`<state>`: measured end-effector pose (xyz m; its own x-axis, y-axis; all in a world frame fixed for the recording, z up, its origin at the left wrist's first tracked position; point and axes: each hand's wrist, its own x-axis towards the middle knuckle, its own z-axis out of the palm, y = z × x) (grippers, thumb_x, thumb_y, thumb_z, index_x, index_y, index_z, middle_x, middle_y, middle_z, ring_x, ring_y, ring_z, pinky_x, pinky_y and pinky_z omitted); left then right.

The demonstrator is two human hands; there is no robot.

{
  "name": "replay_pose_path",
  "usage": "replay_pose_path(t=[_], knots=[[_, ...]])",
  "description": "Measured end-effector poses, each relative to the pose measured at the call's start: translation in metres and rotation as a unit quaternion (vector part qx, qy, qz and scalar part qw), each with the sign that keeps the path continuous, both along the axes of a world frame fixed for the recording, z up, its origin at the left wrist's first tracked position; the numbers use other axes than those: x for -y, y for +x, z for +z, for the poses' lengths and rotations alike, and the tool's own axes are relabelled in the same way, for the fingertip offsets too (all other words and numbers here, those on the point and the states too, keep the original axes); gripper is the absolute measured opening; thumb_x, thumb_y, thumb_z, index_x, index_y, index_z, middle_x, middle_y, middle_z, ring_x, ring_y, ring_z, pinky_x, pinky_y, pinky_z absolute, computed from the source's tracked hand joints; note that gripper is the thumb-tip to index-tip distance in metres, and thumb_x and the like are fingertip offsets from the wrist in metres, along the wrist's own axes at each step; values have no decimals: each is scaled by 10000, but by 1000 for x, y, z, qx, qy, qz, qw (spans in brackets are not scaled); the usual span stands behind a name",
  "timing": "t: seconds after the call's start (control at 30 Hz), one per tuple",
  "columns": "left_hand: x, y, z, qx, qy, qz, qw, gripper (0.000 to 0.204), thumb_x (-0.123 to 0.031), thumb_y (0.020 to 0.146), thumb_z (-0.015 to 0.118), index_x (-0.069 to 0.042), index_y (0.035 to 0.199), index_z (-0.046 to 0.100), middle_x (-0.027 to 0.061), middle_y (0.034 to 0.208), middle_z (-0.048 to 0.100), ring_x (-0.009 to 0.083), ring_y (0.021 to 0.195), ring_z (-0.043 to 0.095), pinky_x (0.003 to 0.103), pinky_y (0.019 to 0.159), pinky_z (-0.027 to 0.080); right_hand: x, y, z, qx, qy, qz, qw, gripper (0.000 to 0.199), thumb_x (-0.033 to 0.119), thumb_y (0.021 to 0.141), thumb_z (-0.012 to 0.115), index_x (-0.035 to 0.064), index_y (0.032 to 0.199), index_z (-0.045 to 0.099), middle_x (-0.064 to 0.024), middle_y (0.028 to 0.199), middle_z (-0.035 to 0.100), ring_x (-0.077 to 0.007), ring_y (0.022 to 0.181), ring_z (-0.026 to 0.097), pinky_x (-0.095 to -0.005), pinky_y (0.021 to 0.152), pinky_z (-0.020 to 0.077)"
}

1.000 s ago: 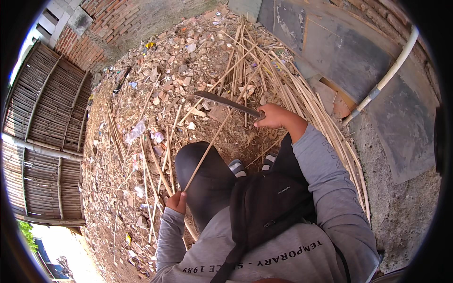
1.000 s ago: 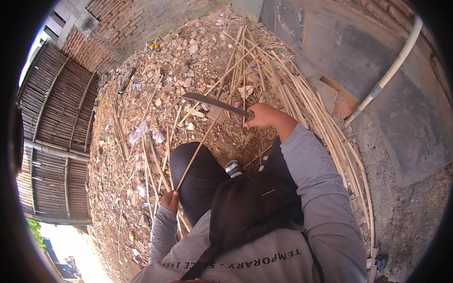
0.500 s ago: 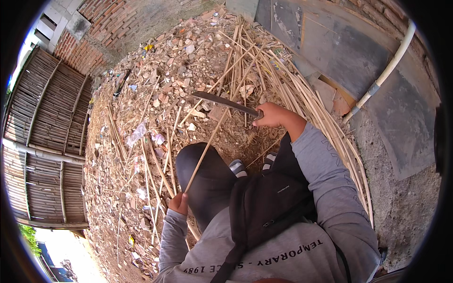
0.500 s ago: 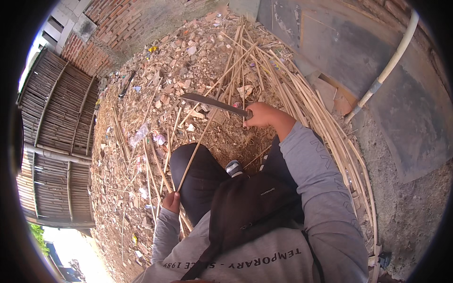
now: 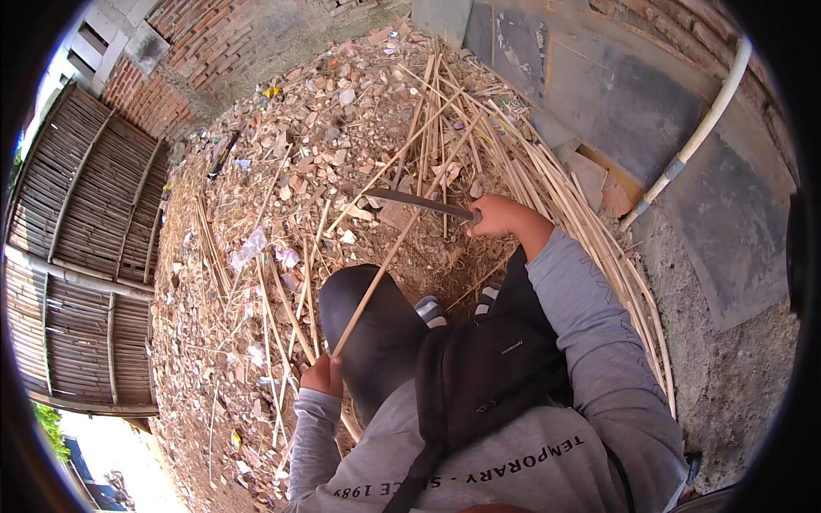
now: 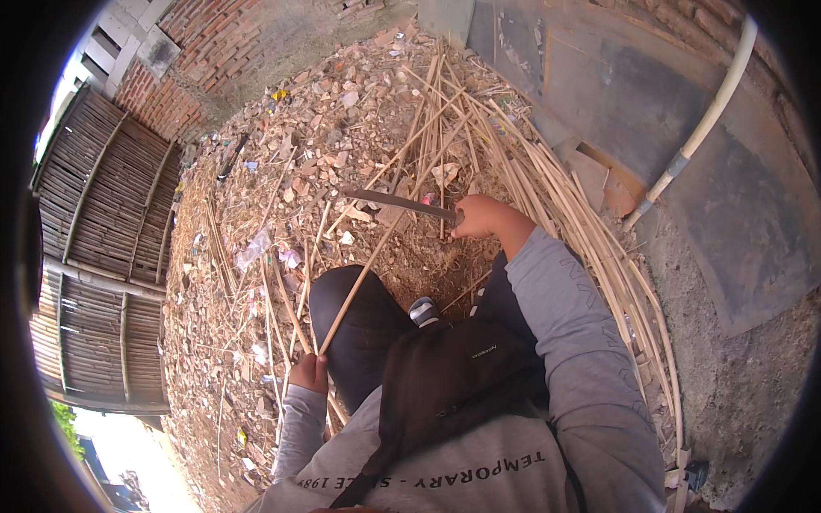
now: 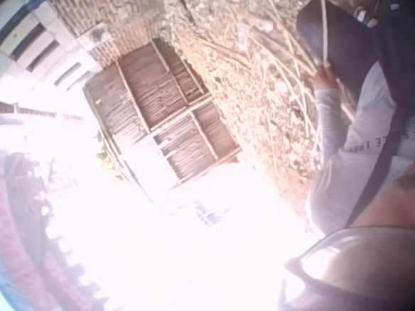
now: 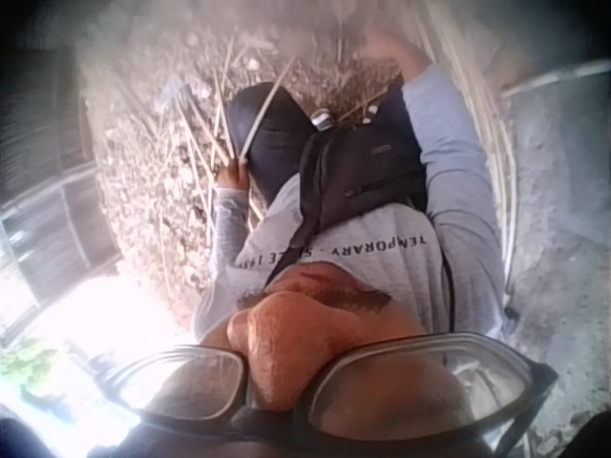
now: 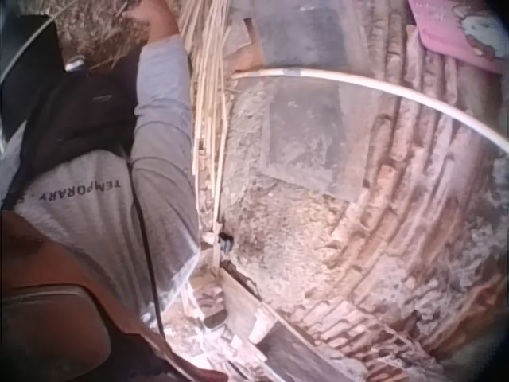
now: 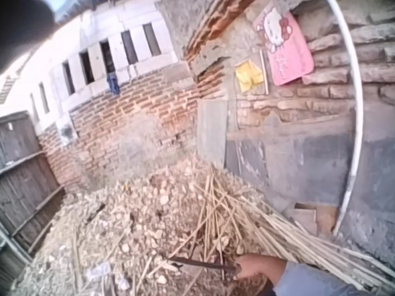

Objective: The person strips thin layers from a bamboo pole using a knife, holding the bamboo in one hand and the tool in the other while seated outdoors.

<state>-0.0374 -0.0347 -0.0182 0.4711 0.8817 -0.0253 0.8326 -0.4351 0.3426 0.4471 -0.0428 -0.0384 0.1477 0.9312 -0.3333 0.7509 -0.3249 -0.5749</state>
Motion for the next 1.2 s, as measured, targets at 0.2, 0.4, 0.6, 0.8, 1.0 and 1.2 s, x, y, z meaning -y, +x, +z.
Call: replay_pose_path(t=[0.2,0.4,0.6,0.8,1.0,1.2], knots=[[-9,-51,-22,30,31,79,996,397,-373,944,459,-46,764,594,211,610,572,439,599,573,511,541,427,8,17,5,69,95,-67,991,428,352,714,757,21,966,656,-140,765,640,-292,744,627,-408,673,470],[-18,-138,-98,32,48,222,973,401,-361,928,497,-23,720,557,217,645,557,432,617,550,513,566,414,81,105,-11,110,74,-152,980,380,330,686,761,17,872,651,-171,830,661,-323,802,643,-401,720,494],[-2,-173,-161,44,-2,221,974,408,-403,923,503,-27,917,662,248,772,634,427,732,619,494,636,476,232,99,-69,121,-12,-256,959,353,308,701,748,9,827,610,-191,792,625,-335,759,614,-409,685,471],[-12,-194,-187,46,-13,238,970,421,-401,936,488,-17,950,659,238,795,645,412,734,627,482,656,478,326,43,-117,108,-111,-377,913,432,413,742,708,26,918,626,-201,924,647,-378,910,616,-440,784,480],[-52,-148,-158,39,17,261,964,439,-439,928,489,-37,936,665,232,800,646,419,755,627,486,655,473,358,5,-152,114,-112,-444,882,396,378,784,652,31,970,615,-221,927,645,-390,935,613,-475,816,481],[-54,-133,-130,70,-23,246,967,334,-379,900,556,-70,992,646,174,768,619,355,730,605,441,679,472,369,7,-171,160,-84,-482,857,395,364,733,696,21,925,658,-219,887,643,-381,914,626,-489,815,489]])
